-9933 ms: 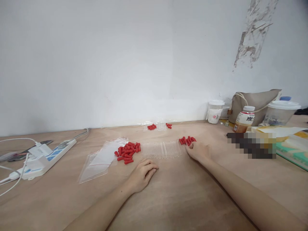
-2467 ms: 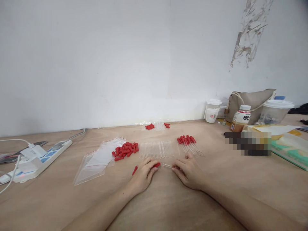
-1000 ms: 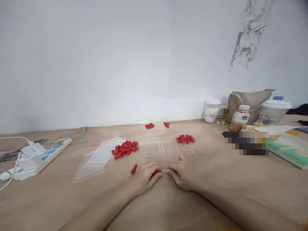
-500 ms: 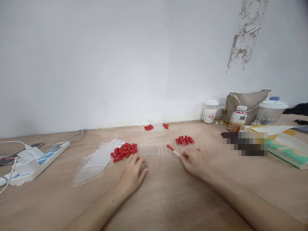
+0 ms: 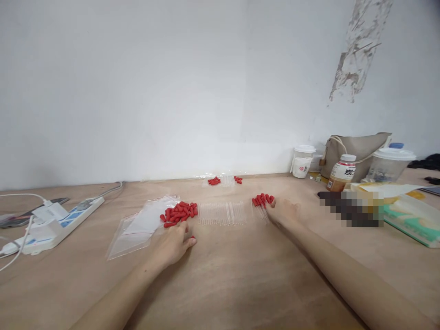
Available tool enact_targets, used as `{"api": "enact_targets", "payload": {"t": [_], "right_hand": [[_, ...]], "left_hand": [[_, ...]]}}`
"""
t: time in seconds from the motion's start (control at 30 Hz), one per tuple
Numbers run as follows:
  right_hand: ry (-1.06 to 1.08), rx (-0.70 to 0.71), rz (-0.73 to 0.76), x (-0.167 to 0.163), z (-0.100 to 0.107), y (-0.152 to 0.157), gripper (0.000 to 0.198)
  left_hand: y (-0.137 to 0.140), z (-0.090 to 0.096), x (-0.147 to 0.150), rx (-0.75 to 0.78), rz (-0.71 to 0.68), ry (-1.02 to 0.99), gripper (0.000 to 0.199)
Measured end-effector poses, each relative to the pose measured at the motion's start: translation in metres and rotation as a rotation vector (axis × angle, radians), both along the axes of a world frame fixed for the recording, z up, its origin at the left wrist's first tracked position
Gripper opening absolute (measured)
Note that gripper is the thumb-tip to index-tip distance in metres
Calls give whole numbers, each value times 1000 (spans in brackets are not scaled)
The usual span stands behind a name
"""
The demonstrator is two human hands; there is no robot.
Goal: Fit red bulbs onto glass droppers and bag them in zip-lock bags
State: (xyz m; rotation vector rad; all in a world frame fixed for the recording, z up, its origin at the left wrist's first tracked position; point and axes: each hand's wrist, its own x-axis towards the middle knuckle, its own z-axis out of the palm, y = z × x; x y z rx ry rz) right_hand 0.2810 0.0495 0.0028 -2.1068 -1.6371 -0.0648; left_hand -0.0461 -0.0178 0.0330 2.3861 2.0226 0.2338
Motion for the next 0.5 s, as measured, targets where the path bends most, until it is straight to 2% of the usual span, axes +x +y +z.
{"api": "enact_targets", "payload": {"t": [0.23, 0.37, 0.5], "right_hand": [[-63, 108, 126, -19, 1, -6, 26], [-148, -10, 133, -41, 3, 1, 27], [-186, -76, 80, -57, 0, 12, 23]], "left_hand": [[0, -5, 9, 88, -115, -145, 7], [2, -21, 26, 267, -287, -261, 13], [1, -34, 41, 284, -468, -384, 14]]}}
